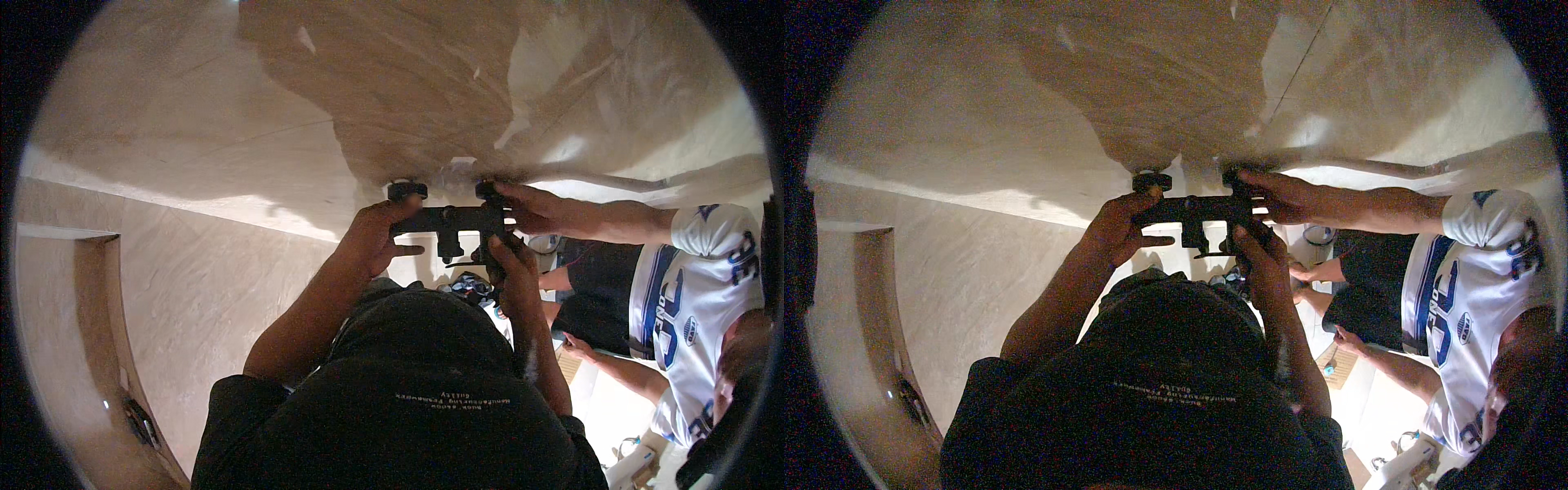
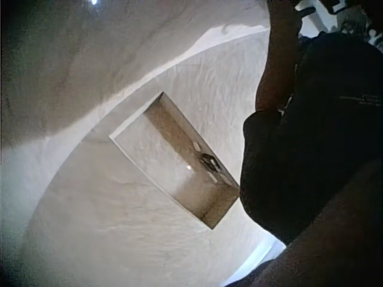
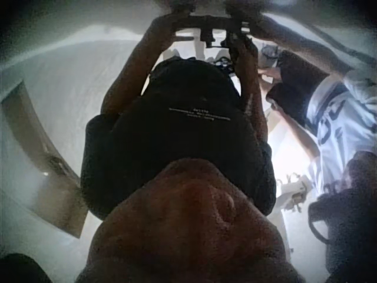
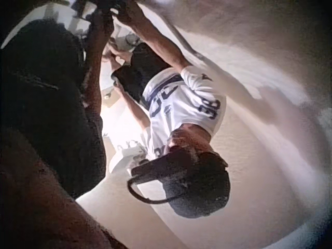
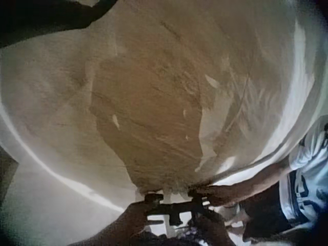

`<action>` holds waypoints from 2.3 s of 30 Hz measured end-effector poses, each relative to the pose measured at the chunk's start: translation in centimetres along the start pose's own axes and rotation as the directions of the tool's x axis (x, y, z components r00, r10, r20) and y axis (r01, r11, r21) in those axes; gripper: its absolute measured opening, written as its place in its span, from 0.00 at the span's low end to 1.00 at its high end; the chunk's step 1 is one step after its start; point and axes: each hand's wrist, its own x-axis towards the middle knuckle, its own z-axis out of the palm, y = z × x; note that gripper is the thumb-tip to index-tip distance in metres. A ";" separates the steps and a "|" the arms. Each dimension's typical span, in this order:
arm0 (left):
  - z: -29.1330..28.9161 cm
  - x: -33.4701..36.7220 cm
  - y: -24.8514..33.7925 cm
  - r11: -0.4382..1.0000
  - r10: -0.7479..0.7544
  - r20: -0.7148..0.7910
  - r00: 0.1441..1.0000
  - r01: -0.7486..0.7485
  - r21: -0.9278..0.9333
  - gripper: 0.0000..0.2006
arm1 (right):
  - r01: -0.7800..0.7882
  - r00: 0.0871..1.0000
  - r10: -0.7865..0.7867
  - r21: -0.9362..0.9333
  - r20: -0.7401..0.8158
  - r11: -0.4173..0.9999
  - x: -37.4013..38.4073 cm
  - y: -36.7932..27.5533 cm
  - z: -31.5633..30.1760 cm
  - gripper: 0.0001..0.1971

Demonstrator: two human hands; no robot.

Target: The person mounts a dual-faucet base to a wall and wraps a small connector pipe with plumbing tape.

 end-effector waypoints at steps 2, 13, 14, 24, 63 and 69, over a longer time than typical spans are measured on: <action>-0.2 0.7 -0.8 0.993 0.041 0.045 0.998 -0.036 -0.115 0.17 | -0.003 1.000 0.003 -0.001 0.012 1.000 0.5 0.5 -0.3 0.15; -1.7 4.0 -3.1 0.970 0.078 0.091 0.993 -0.054 -0.239 0.18 | 0.010 1.000 -0.009 0.046 -0.028 0.999 2.7 2.7 -0.8 0.19; -2.0 4.4 -3.3 0.961 0.099 0.116 0.988 -0.065 -0.267 0.19 | 0.015 0.999 -0.013 0.045 -0.038 0.999 2.7 2.7 -0.7 0.19; -2.3 5.5 -5.2 0.973 0.171 -0.012 0.985 -0.170 -0.154 0.18 | -0.007 0.998 0.011 0.065 -0.054 0.998 3.0 3.6 -1.0 0.17; -4.0 7.3 -3.6 0.976 0.015 0.372 0.928 0.068 -0.208 0.30 | -0.027 1.000 0.027 0.017 -0.013 0.999 3.5 3.1 -1.7 0.18; -1.2 11.2 -4.3 0.992 0.054 0.251 0.967 -0.024 -0.121 0.32 | -0.052 0.997 0.056 0.072 -0.048 0.996 7.2 3.8 -5.0 0.16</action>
